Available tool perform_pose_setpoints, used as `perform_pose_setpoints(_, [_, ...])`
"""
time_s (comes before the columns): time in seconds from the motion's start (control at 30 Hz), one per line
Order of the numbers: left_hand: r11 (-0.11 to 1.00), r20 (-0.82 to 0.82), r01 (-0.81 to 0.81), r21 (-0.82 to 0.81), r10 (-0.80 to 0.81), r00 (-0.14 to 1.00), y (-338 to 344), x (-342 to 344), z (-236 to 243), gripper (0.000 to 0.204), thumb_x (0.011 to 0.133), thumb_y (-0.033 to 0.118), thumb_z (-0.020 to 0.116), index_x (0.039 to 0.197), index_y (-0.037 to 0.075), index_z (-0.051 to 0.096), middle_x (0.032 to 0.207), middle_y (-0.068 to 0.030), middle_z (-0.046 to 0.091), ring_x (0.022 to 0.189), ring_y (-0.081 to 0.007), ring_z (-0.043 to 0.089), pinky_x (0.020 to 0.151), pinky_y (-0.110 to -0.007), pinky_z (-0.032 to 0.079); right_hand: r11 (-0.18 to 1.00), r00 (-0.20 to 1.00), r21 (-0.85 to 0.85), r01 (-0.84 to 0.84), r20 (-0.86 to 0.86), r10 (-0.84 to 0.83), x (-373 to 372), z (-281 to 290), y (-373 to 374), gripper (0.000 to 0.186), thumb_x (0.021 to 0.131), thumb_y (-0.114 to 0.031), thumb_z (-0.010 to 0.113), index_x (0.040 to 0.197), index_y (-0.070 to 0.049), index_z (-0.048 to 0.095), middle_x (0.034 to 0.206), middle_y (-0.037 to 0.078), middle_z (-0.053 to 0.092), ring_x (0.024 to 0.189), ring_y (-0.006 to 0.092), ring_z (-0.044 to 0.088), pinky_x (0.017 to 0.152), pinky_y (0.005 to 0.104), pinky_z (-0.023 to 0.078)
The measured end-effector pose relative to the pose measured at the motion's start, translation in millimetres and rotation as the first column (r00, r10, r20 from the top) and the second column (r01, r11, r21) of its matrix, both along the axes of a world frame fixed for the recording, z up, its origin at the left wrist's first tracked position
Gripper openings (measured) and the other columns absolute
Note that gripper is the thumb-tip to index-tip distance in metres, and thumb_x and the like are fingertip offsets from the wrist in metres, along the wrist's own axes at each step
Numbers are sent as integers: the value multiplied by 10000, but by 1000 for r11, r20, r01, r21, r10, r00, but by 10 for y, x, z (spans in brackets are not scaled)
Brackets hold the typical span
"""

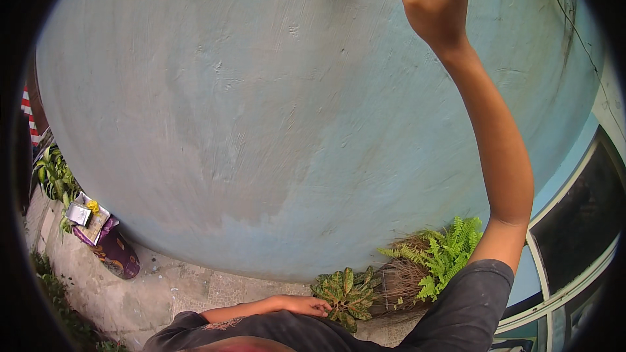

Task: The person dips a paint brush into a paint tray and applies paint onto a wall using the brush.

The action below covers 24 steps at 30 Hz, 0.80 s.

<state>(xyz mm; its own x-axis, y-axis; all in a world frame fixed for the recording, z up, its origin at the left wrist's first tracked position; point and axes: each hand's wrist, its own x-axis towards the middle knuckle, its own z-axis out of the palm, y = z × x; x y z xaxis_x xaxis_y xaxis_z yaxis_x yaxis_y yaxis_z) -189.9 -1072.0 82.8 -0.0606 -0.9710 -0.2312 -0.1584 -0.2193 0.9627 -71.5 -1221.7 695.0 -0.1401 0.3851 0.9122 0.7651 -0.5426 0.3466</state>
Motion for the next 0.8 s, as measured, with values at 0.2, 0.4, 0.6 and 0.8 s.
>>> perform_pose_setpoints(0.2, [999,-44,-36,3,36,998,104,86,61,563,1039,409,551,1447,31,465,1187,-83,658,1104,-177,586,954,-322,458,986,863,-167,-3,-499,-82,-27,-724,-16,50,900,-42,730,942,-67,739,908,48,744,817,127,676,665,245,570])
perform_pose_setpoints(0.4, [998,-52,-57,32,59,997,106,107,-90,538,1046,379,546,1447,32,456,1219,-63,662,1150,-166,584,983,-314,450,958,991,-256,129,14,-130,-91,-298,-83,67,866,-21,754,924,-53,748,876,63,749,757,146,704,683,246,583])
perform_pose_setpoints(0.6, [997,-19,-68,20,68,997,172,88,-108,533,1051,387,529,1453,42,465,1183,-81,650,1136,-175,579,998,-317,433,904,983,-411,120,-81,-167,-133,-407,34,88,854,-18,758,931,-53,734,870,35,739,730,131,673,643,236,560])
perform_pose_setpoints(0.8, [999,-34,-51,5,51,998,135,89,-339,550,1045,404,542,1435,21,476,1142,-70,655,1095,-170,581,976,-318,438,945,937,-49,324,-122,-327,-266,944,-162,42,847,-15,756,864,11,728,817,104,744,697,124,664,612,290,524])
